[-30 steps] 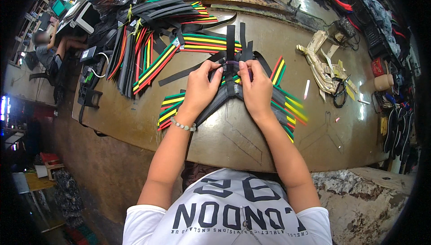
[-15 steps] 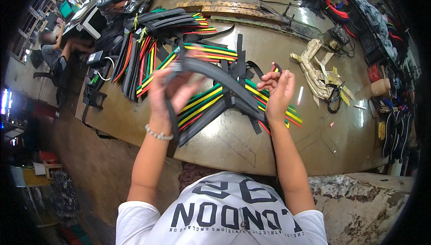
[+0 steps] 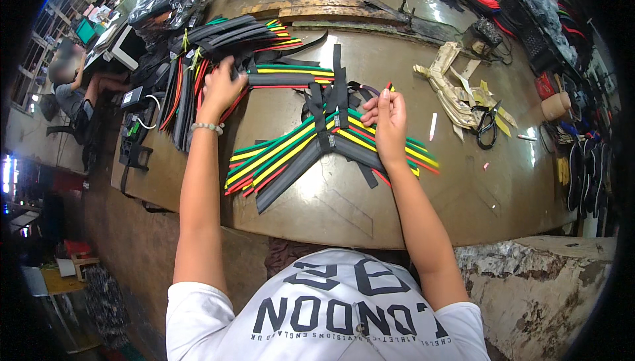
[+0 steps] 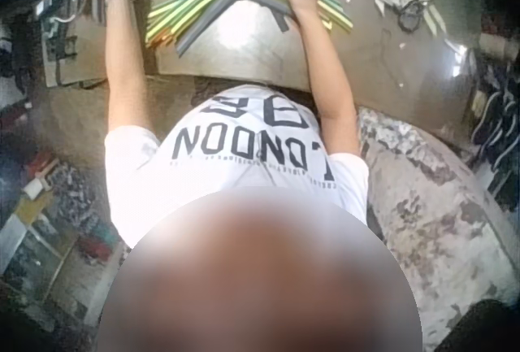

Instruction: The person assembles multicolored fabric straps by attaching small white tags and black fasteners. They repeatedly pick up straps, align and fasten components, then place finished items on the table. The person briefly stands and walks to retrieve a small white card before returning to continue assembly.

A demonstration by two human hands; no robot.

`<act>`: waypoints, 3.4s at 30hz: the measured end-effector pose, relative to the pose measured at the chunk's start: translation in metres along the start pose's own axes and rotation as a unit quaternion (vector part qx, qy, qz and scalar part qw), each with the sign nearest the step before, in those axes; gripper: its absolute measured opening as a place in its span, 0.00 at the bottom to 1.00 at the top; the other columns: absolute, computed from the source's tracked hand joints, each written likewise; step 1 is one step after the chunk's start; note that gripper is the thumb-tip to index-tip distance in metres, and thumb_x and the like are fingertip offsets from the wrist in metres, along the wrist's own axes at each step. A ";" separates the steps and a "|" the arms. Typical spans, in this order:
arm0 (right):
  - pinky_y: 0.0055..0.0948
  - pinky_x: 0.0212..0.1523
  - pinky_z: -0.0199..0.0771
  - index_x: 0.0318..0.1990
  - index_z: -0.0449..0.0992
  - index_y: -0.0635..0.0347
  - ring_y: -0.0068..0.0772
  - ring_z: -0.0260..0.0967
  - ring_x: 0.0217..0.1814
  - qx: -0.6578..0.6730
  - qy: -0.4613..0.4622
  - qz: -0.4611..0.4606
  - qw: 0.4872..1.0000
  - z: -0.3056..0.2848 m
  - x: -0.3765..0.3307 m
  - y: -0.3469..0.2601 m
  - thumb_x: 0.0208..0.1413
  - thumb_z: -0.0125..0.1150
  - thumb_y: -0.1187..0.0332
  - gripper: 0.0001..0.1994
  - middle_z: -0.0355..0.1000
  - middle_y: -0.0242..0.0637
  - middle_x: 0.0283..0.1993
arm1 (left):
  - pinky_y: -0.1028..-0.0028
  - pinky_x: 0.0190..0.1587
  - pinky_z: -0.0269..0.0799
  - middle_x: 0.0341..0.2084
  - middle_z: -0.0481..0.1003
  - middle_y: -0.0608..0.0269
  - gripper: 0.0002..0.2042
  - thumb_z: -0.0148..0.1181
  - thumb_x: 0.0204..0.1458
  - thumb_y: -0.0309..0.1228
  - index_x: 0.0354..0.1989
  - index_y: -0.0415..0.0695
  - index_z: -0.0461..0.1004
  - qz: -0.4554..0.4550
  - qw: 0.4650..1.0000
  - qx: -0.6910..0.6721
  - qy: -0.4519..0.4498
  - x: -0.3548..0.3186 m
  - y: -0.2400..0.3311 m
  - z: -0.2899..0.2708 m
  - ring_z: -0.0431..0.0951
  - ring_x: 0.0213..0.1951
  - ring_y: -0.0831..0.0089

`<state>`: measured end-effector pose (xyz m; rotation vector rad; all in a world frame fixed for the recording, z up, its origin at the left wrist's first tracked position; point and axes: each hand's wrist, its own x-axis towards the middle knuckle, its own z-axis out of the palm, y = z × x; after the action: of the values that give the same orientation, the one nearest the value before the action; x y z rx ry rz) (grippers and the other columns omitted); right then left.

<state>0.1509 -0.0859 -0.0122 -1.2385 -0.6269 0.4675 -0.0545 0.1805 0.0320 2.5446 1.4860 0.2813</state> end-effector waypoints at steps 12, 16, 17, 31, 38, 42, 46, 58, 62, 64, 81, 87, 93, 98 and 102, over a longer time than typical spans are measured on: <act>0.20 0.30 0.77 0.34 0.67 0.64 0.20 0.72 0.28 -0.008 -0.125 0.075 0.989 0.022 -0.027 -0.009 0.64 0.52 0.67 0.10 0.72 0.37 0.31 | 0.71 0.30 0.69 0.24 0.74 0.53 0.11 0.68 0.46 0.30 0.32 0.35 0.77 0.130 0.935 -0.322 0.077 -0.167 0.119 0.040 0.73 0.25 0.66; 0.21 0.32 0.78 0.31 0.67 0.66 0.20 0.73 0.30 -0.099 -0.121 -0.010 0.988 0.018 -0.028 0.000 0.61 0.54 0.72 0.09 0.73 0.35 0.29 | 0.69 0.31 0.68 0.26 0.72 0.52 0.07 0.61 0.52 0.27 0.32 0.34 0.75 0.147 0.933 -0.323 0.063 -0.156 0.111 0.049 0.72 0.27 0.63; 0.21 0.34 0.77 0.31 0.67 0.67 0.20 0.74 0.31 -0.107 -0.121 -0.020 0.987 0.016 -0.026 0.002 0.60 0.55 0.73 0.08 0.72 0.35 0.29 | 0.67 0.33 0.69 0.28 0.72 0.51 0.07 0.60 0.53 0.26 0.32 0.34 0.73 0.155 0.935 -0.315 0.059 -0.157 0.111 0.049 0.73 0.29 0.60; 0.23 0.31 0.70 0.29 0.69 0.67 0.22 0.69 0.28 -0.251 -0.134 -0.124 0.951 0.016 -0.026 -0.004 0.54 0.59 0.74 0.07 0.72 0.36 0.30 | 0.69 0.33 0.68 0.28 0.71 0.51 0.07 0.56 0.56 0.26 0.33 0.33 0.71 0.155 0.913 -0.372 0.064 -0.161 0.110 0.048 0.72 0.28 0.62; 0.23 0.32 0.79 0.39 0.71 0.64 0.23 0.72 0.30 0.033 -0.118 0.132 0.984 0.000 0.001 -0.017 0.63 0.53 0.62 0.12 0.72 0.37 0.35 | 0.70 0.35 0.70 0.22 0.74 0.61 0.11 0.62 0.52 0.35 0.27 0.38 0.75 0.271 0.789 -0.247 -0.492 -0.201 0.109 -0.013 0.74 0.28 0.68; 0.13 0.21 0.63 0.34 0.76 0.57 0.11 0.62 0.23 0.032 -0.029 0.012 0.999 -0.066 0.033 -0.037 0.59 0.61 0.59 0.11 0.69 0.24 0.26 | 0.63 0.40 0.70 0.32 0.71 0.54 0.13 0.66 0.46 0.31 0.36 0.38 0.73 0.228 0.951 -0.197 0.066 -0.191 0.127 0.019 0.73 0.36 0.55; 0.20 0.21 0.57 0.28 0.77 0.64 0.18 0.58 0.19 -0.484 0.022 0.092 0.870 -0.130 0.038 -0.031 0.54 0.64 0.56 0.17 0.67 0.27 0.18 | 0.63 0.43 0.70 0.36 0.71 0.52 0.15 0.65 0.46 0.29 0.41 0.37 0.72 0.253 0.949 -0.173 0.073 -0.174 0.118 0.042 0.72 0.39 0.55; 0.19 0.23 0.59 0.29 0.76 0.65 0.16 0.58 0.22 -0.070 0.078 0.052 0.993 -0.126 0.040 -0.042 0.55 0.64 0.59 0.15 0.67 0.26 0.22 | 0.63 0.38 0.72 0.28 0.71 0.47 0.09 0.62 0.45 0.26 0.29 0.35 0.68 0.334 0.941 -0.007 -0.047 -0.153 0.124 0.024 0.74 0.34 0.53; 0.14 0.22 0.61 0.33 0.74 0.65 0.13 0.62 0.22 -0.367 0.048 0.080 0.925 -0.128 0.038 -0.038 0.56 0.64 0.60 0.14 0.69 0.28 0.24 | 0.70 0.29 0.74 0.24 0.73 0.53 0.06 0.59 0.40 0.22 0.28 0.36 0.70 0.407 0.898 0.165 -0.025 -0.157 0.138 0.029 0.77 0.29 0.62; 0.14 0.22 0.62 0.33 0.75 0.65 0.14 0.63 0.22 -0.138 0.069 0.076 0.985 -0.131 0.038 -0.039 0.56 0.64 0.61 0.14 0.70 0.28 0.24 | 0.74 0.25 0.73 0.23 0.74 0.60 0.06 0.59 0.41 0.24 0.28 0.40 0.73 0.408 0.880 0.242 -0.017 -0.160 0.144 0.030 0.78 0.29 0.68; 0.16 0.25 0.61 0.39 0.73 0.60 0.15 0.63 0.24 -0.157 0.262 0.043 0.951 -0.261 0.003 -0.080 0.62 0.55 0.58 0.13 0.72 0.27 0.25 | 0.73 0.29 0.77 0.24 0.74 0.51 0.08 0.60 0.38 0.19 0.29 0.35 0.71 0.383 0.910 0.157 -0.034 -0.153 0.138 0.027 0.79 0.28 0.63; 0.47 0.40 0.69 0.42 0.64 0.63 0.57 0.72 0.36 -0.556 0.277 0.007 0.783 -0.239 0.020 -0.039 0.67 0.36 0.55 0.18 0.76 0.51 0.33 | 0.69 0.28 0.76 0.24 0.74 0.50 0.05 0.58 0.41 0.19 0.27 0.36 0.69 0.390 0.903 0.175 -0.028 -0.156 0.137 0.027 0.79 0.28 0.60; 0.59 0.40 0.66 0.42 0.61 0.60 0.68 0.69 0.40 -0.663 0.238 0.059 0.707 -0.217 0.005 -0.041 0.67 0.33 0.56 0.16 0.74 0.58 0.36 | 0.62 0.36 0.73 0.25 0.72 0.46 0.09 0.60 0.45 0.24 0.29 0.34 0.66 0.334 0.941 -0.043 -0.019 -0.154 0.121 -0.010 0.77 0.32 0.53; 0.53 0.35 0.66 0.41 0.62 0.62 0.63 0.70 0.37 -0.596 0.229 0.062 0.768 -0.222 -0.056 -0.060 0.67 0.38 0.56 0.16 0.72 0.58 0.34 | 0.62 0.33 0.68 0.24 0.70 0.47 0.05 0.54 0.50 0.22 0.33 0.34 0.66 0.235 0.918 -0.316 0.051 -0.144 0.107 -0.052 0.72 0.27 0.55; 0.32 0.28 0.64 0.35 0.68 0.63 0.28 0.62 0.26 -0.426 0.227 -0.001 0.876 -0.237 -0.107 -0.070 0.65 0.49 0.61 0.13 0.65 0.35 0.24 | 0.63 0.35 0.69 0.27 0.72 0.43 0.07 0.53 0.53 0.26 0.35 0.33 0.69 0.193 0.914 -0.356 -0.001 -0.125 0.110 -0.032 0.75 0.29 0.53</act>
<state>0.2291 -0.3440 -0.0111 -2.1020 -0.4240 -0.1557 -0.0303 0.0204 0.0817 2.1742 0.6623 0.7207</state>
